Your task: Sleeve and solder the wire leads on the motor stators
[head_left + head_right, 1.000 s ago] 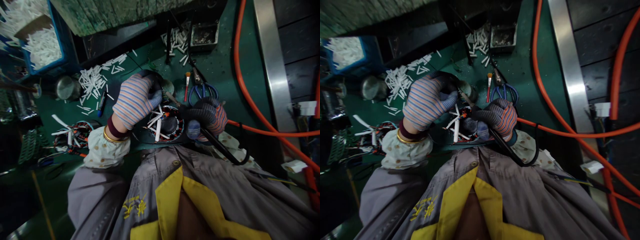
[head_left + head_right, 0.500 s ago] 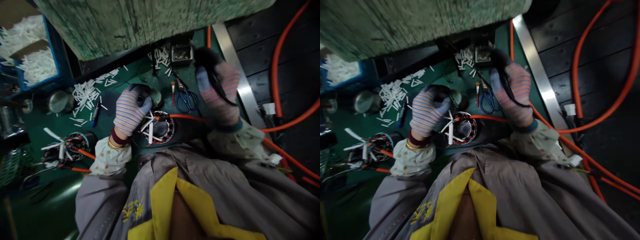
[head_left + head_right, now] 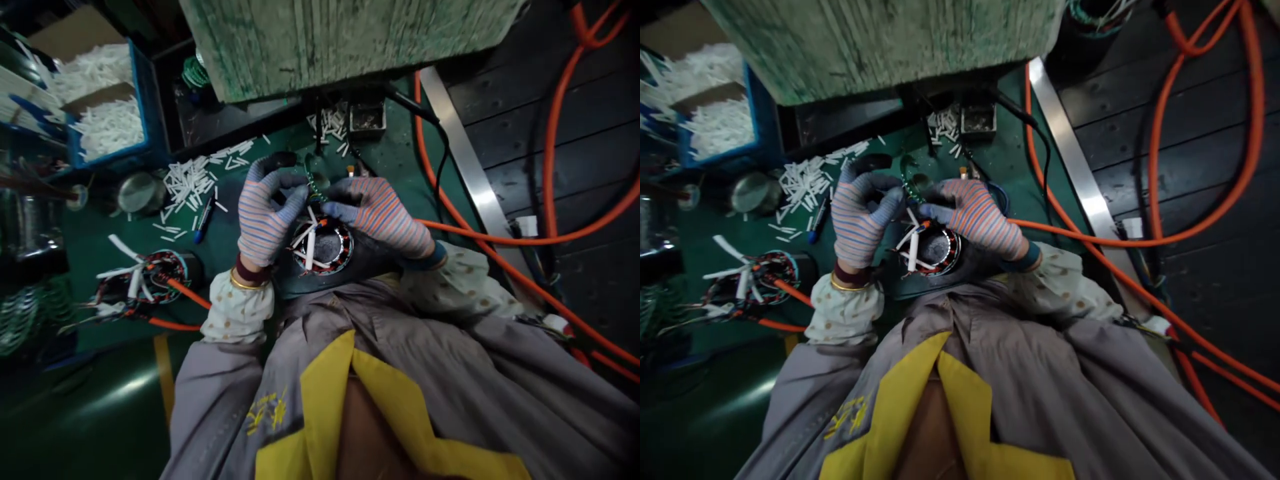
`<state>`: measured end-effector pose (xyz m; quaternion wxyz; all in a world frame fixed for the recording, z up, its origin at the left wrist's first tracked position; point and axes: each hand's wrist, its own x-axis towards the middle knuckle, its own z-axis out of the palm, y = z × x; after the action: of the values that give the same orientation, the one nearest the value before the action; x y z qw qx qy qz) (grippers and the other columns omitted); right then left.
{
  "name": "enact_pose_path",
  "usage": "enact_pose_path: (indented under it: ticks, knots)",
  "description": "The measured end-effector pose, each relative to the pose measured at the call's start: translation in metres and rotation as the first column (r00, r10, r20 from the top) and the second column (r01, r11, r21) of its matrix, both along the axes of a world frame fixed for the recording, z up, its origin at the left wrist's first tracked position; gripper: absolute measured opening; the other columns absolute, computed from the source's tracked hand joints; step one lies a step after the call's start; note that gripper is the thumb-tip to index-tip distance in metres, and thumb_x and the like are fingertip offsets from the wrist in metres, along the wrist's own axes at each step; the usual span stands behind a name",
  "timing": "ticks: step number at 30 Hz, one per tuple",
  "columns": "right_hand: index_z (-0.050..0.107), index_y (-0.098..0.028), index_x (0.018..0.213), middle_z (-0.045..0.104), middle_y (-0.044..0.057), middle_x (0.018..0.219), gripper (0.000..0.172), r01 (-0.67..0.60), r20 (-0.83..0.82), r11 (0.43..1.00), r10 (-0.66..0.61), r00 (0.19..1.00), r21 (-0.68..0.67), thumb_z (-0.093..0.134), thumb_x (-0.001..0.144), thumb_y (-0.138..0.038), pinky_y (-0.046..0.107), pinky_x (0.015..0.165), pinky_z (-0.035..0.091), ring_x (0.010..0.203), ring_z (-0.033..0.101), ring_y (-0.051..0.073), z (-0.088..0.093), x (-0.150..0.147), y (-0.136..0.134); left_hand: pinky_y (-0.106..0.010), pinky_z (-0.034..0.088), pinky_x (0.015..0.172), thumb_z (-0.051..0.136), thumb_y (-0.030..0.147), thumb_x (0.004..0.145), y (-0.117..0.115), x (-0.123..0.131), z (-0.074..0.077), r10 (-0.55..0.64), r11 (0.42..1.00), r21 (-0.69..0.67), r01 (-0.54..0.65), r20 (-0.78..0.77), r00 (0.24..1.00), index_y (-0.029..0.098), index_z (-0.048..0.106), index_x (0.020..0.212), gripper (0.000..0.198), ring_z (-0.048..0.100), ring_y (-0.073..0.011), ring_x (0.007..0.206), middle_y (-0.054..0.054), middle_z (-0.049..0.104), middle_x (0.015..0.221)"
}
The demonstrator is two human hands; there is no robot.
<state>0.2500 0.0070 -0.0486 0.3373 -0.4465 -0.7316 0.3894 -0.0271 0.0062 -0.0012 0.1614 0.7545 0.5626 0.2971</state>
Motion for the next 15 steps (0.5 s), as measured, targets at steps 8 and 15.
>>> enact_pose_path:
  ticks: [8,15]
  knots:
    - [0.094,-0.029,0.142,0.092,0.012,0.125,0.047,0.06,0.56,0.921,-0.284,0.778,0.384,0.056,0.129,-0.054,0.055,0.112,0.064,0.126,0.081,0.038,0.023,-0.016,-0.03,-0.088,0.051,0.132,0.042,0.103,0.113,0.009,-0.117,-0.045,0.47,0.804,-0.188,-0.564,-0.381,0.796,0.025,0.069,0.153,0.092,0.062,-0.0476,0.167,-0.017,0.08,0.151]
    - [0.078,-0.022,0.167,0.089,0.02,0.135,0.053,0.058,0.561,0.872,-0.362,0.744,0.485,0.055,0.13,-0.051,0.057,0.105,0.061,0.126,0.081,0.042,0.016,0.006,-0.047,-0.083,0.055,0.137,0.055,0.098,0.11,-0.004,-0.104,-0.053,0.422,0.866,-0.193,-0.461,-0.212,0.882,0.035,0.076,0.151,0.078,0.061,-0.0495,0.17,-0.012,0.086,0.147]
